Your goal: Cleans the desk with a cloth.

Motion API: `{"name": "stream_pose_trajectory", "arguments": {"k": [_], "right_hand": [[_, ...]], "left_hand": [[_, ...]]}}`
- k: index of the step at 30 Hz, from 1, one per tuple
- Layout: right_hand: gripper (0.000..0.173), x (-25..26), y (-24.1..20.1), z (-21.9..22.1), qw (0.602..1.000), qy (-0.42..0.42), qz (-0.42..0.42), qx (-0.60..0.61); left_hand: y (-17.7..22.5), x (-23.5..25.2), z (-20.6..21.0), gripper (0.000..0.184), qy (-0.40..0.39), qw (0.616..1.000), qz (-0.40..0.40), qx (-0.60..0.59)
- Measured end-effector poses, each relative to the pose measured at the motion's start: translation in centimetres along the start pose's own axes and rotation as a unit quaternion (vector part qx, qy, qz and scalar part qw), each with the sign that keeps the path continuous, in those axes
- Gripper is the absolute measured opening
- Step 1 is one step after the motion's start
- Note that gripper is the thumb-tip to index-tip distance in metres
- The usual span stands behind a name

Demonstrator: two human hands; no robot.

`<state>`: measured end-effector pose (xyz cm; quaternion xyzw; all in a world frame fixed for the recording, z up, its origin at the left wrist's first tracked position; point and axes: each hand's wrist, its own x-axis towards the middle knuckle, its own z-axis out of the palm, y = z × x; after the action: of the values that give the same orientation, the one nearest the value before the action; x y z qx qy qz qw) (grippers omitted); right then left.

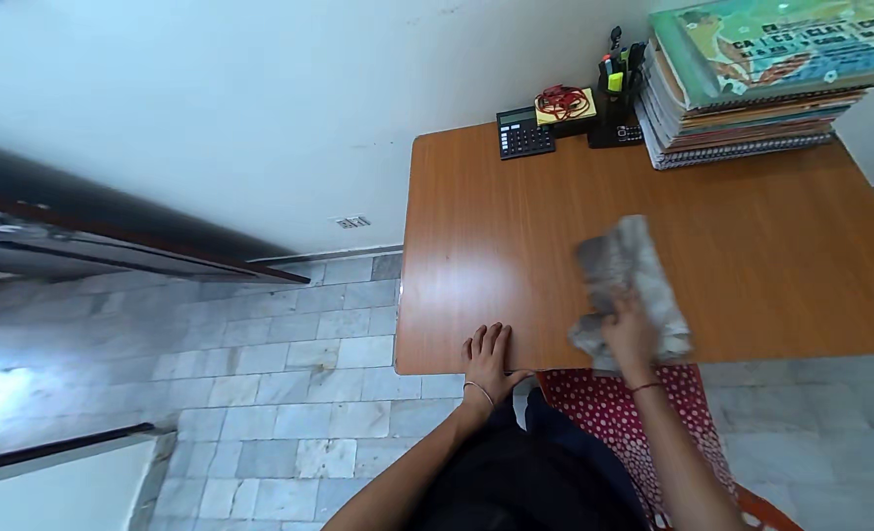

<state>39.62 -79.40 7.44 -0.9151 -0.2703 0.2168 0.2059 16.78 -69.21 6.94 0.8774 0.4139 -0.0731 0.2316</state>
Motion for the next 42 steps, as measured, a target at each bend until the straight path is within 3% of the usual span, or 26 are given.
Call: {"name": "stream_pose_trajectory", "arguments": {"k": [3, 6, 12, 15, 17, 20, 23, 29, 33, 36, 39, 42], "right_hand": [[0.047, -1.3, -4.1, 3.0, 0.993, -0.064, -0.101, -0.004], [0.045, -0.5, -3.4, 2.2, 0.992, -0.053, -0.11, 0.002], [0.045, 3.7, 9.3, -4.8, 0.995, 0.096, 0.022, 0.014], [0.046, 4.8, 15.2, -8.8, 0.988, 0.117, 0.096, -0.004], [0.047, 5.2, 16.6, -10.0, 0.985, 0.114, 0.132, -0.011], [0.048, 4.7, 14.2, -8.9, 0.983, 0.11, 0.145, -0.004], [0.05, 2.9, 8.7, -5.5, 0.988, 0.084, 0.131, -0.003], [0.051, -2.7, -2.9, 2.5, 0.997, -0.057, -0.027, -0.035], [0.048, -4.7, -4.8, 3.7, 0.985, -0.13, -0.104, -0.032], [0.045, -4.2, -0.7, 2.1, 0.995, -0.06, -0.085, -0.01], [0.046, -2.2, 7.5, -1.6, 0.998, 0.057, -0.03, -0.013], [0.048, 0.5, 15.2, -7.0, 0.99, 0.112, 0.083, -0.02]], "left_hand": [[0.1, 0.1, -0.3, 0.09, -0.013, 1.0, -0.007, 0.006], [0.1, 0.1, -0.5, 0.089, -0.012, 1.0, -0.006, 0.001], [0.3, 0.2, -0.8, 0.09, -0.05, 0.999, -0.016, 0.011], [0.5, 0.2, -1.0, 0.092, -0.059, 0.998, -0.016, 0.014], [0.6, 0.3, -1.0, 0.093, -0.067, 0.998, -0.019, 0.013], [0.6, 0.2, -0.8, 0.093, -0.053, 0.998, -0.012, 0.016], [0.8, 0.0, -0.7, 0.091, -0.048, 0.999, -0.012, 0.022], [0.7, -0.1, 0.1, 0.089, -0.003, 1.0, -0.006, 0.022], [0.8, -0.1, 0.6, 0.087, 0.017, 1.0, -0.003, 0.0], [0.0, -0.4, 0.2, 0.086, 0.029, 0.999, 0.028, -0.004], [-1.7, -0.9, -0.5, 0.08, 0.036, 0.998, 0.058, -0.001], [-4.0, -1.6, 0.5, 0.083, 0.106, 0.987, 0.123, 0.018]]}}
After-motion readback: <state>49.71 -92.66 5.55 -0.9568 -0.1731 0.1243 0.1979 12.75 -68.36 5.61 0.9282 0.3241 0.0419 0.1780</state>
